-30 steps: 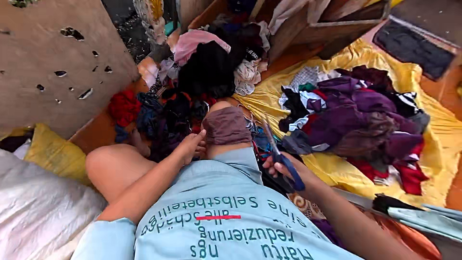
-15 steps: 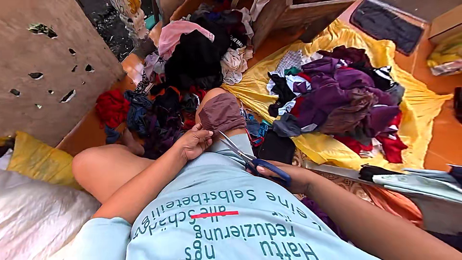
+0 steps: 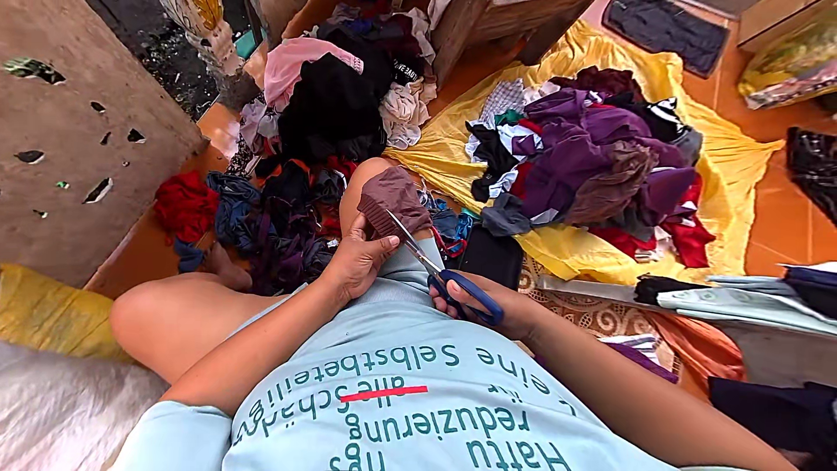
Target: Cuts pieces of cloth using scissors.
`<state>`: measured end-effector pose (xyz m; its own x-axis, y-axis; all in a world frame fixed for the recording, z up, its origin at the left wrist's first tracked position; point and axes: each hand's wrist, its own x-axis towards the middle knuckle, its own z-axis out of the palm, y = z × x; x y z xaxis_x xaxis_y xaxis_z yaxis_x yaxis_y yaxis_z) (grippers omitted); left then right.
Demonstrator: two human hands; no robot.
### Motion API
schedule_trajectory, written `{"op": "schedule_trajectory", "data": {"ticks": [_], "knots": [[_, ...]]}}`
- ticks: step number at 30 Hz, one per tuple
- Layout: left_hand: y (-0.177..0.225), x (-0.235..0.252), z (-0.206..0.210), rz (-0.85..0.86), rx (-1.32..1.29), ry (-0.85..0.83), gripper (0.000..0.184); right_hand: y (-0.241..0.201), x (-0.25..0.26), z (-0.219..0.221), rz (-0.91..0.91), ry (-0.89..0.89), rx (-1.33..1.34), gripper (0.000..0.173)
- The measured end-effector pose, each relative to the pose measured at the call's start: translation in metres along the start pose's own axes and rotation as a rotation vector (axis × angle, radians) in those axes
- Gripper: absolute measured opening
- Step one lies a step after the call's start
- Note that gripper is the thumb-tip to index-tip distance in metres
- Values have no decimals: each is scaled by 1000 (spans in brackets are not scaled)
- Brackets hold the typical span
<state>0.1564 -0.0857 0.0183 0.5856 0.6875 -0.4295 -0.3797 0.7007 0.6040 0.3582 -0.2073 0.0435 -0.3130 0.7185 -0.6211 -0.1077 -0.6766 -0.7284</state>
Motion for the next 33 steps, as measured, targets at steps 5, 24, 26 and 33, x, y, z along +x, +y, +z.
{"op": "schedule_trajectory", "data": {"ticks": [5, 24, 26, 33], "knots": [[-3, 1, -2, 41, -7, -27, 63, -2, 1, -1, 11, -1, -41, 59], [1, -4, -13, 12, 6, -93, 81, 1, 13, -1, -32, -90, 99, 60], [2, -4, -15, -7, 18, -119, 85, -2, 16, 0, -33, -101, 95, 58], [2, -4, -18, -14, 38, -164, 84, -14, 27, 7, -15, -47, 22, 55]]}}
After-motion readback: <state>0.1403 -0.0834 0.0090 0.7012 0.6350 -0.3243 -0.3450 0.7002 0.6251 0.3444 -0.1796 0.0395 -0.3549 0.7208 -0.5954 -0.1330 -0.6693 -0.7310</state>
